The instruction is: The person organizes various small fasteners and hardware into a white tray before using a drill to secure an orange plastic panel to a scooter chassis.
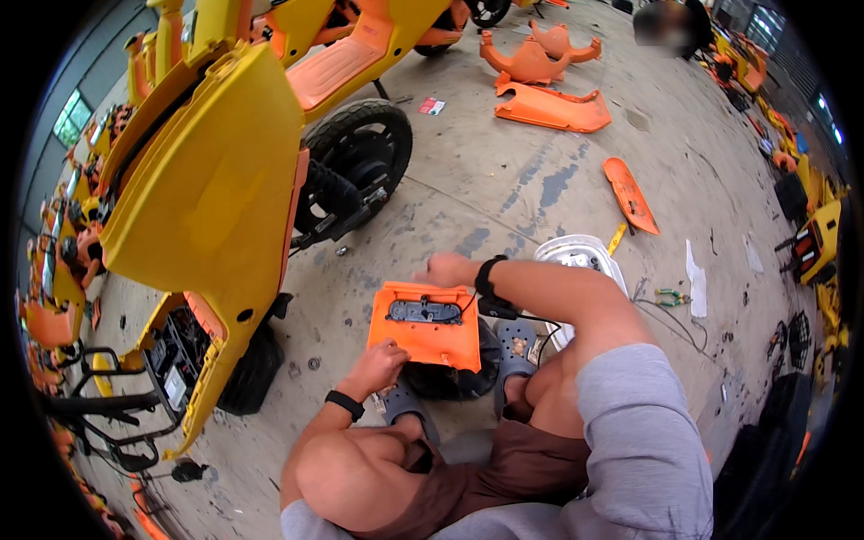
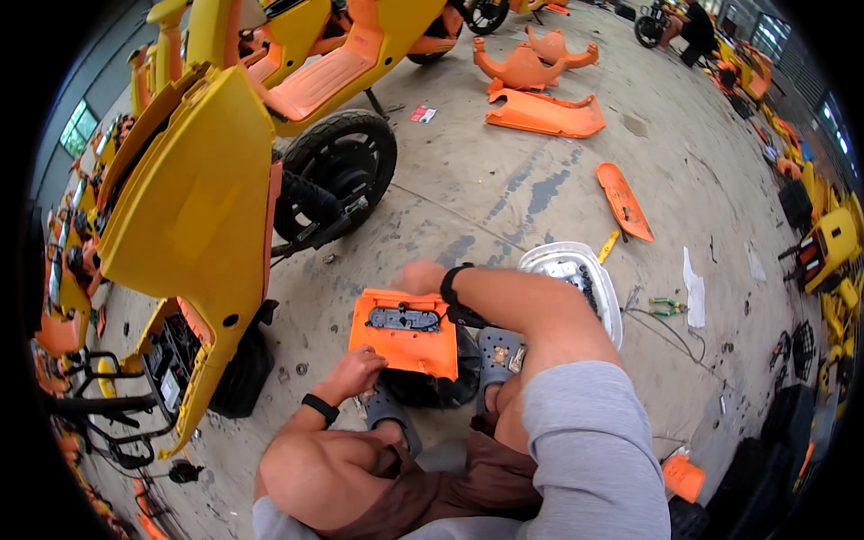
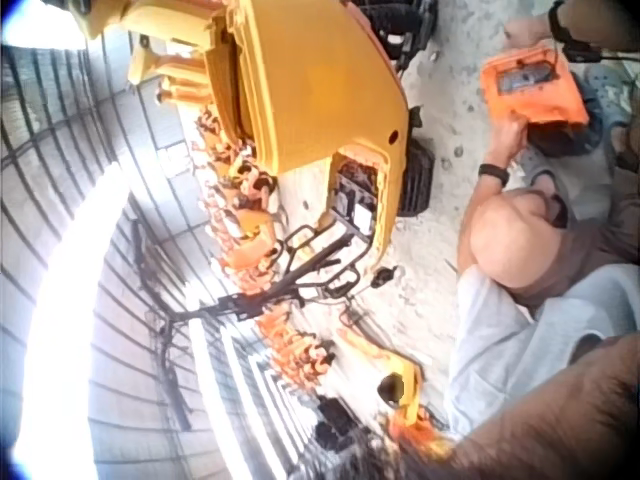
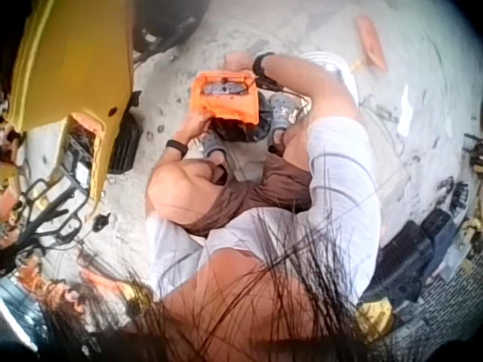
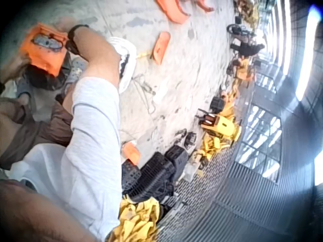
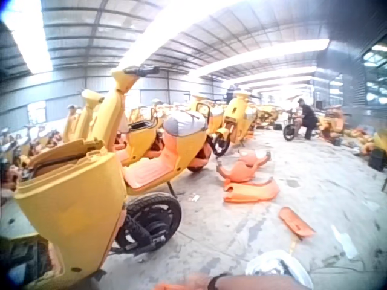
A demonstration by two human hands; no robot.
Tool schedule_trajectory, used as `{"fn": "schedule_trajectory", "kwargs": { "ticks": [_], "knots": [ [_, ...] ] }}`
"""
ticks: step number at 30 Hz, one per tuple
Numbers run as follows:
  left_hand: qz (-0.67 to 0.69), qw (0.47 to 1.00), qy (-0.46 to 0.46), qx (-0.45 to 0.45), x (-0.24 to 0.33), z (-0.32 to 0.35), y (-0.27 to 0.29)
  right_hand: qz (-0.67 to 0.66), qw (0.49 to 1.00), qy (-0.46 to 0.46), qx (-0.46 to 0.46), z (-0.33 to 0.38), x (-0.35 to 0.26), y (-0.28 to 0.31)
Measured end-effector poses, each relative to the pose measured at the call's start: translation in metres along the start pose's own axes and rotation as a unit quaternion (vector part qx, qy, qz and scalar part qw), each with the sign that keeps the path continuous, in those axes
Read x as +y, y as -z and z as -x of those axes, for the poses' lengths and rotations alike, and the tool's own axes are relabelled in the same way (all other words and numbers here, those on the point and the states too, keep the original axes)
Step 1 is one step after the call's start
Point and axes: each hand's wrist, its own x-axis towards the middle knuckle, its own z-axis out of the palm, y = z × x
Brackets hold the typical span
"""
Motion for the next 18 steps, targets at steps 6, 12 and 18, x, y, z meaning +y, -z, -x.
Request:
{"fn": "schedule_trajectory", "kwargs": {
  "ticks": [6, 12, 18],
  "knots": [
    [0.003, 1.0, 0.014, 0.006, -0.003, 0.005, -0.007, -0.173, 0.972, -0.053, -0.152, 0.022, 0.01, 0.014],
    [-0.006, 1.0, 0.028, 0.004, -0.006, 0.011, -0.008, 0.095, 0.969, 0.153, -0.168, 0.064, 0.009, 0.018],
    [-0.009, 0.999, 0.033, -0.009, -0.004, 0.004, -0.002, -0.097, 0.983, 0.005, -0.155, 0.086, 0.008, -0.009]
  ]
}}
